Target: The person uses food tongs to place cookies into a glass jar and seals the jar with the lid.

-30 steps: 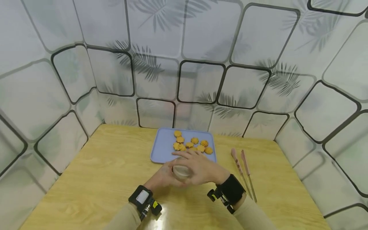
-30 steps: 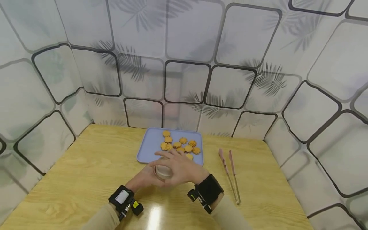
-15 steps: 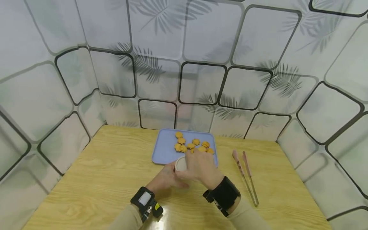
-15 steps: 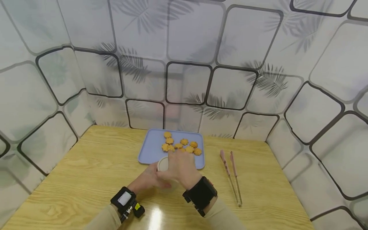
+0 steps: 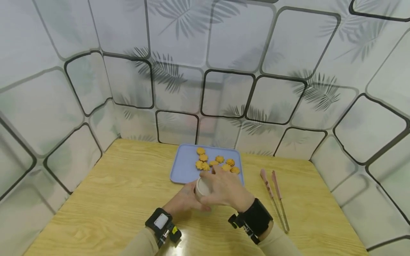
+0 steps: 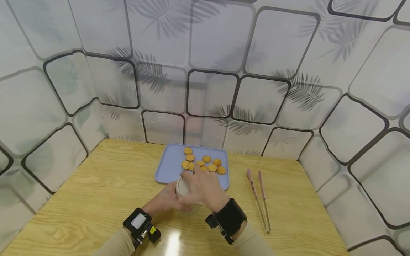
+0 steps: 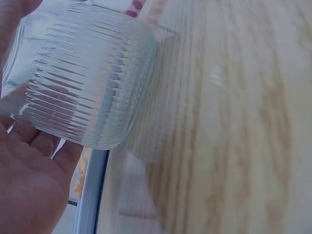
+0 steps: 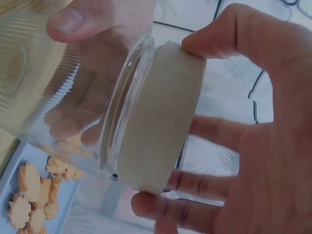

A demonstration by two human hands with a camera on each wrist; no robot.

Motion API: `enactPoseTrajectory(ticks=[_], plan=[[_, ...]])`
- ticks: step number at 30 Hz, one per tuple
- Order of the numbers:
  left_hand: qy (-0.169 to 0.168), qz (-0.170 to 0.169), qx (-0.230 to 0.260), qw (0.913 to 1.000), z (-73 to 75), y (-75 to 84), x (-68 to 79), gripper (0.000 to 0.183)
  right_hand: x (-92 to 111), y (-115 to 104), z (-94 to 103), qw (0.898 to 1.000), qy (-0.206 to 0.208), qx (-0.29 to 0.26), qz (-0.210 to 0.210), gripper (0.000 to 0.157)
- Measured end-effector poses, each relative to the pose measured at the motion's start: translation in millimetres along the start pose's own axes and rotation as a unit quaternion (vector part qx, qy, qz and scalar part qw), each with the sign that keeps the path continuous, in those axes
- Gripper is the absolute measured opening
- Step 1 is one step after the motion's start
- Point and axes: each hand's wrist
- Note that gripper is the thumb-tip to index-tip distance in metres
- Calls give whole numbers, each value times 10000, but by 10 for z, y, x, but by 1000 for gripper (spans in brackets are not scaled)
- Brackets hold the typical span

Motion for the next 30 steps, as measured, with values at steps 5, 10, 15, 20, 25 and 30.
enactPoseTrajectory(ticks=[5, 10, 15, 20, 25, 30], plan=[[-68, -8, 145, 9999, 45, -15, -7, 89, -9, 82, 53, 9974, 82, -135, 705, 69], [-95, -40, 241, 9997, 74, -36, -11, 91, 31, 248, 130, 9951, 45, -640, 754, 75], [-125, -119, 202, 9996, 67, -43, -7, 92, 203, 470, 161, 9942, 286, -965, 382, 78], [-93, -68, 328, 9994, 59, -38, 1, 91, 422, 668, 122, 9945, 420, -960, 25, 73], [-109, -35, 408, 9991, 56, -32, -5, 91, 583, 831, -24, 9951, 264, -874, -369, 73], [-169, -25, 349, 9992, 51, -27, -13, 91, 722, 971, -268, 9931, -204, -900, -721, 73]])
Point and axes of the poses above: each hand's wrist, its own x-axis away from the middle knuckle, its own z-axis out of the back of the hand, y = z × x, and after that the axes turned 8 degrees about -x, right-handed
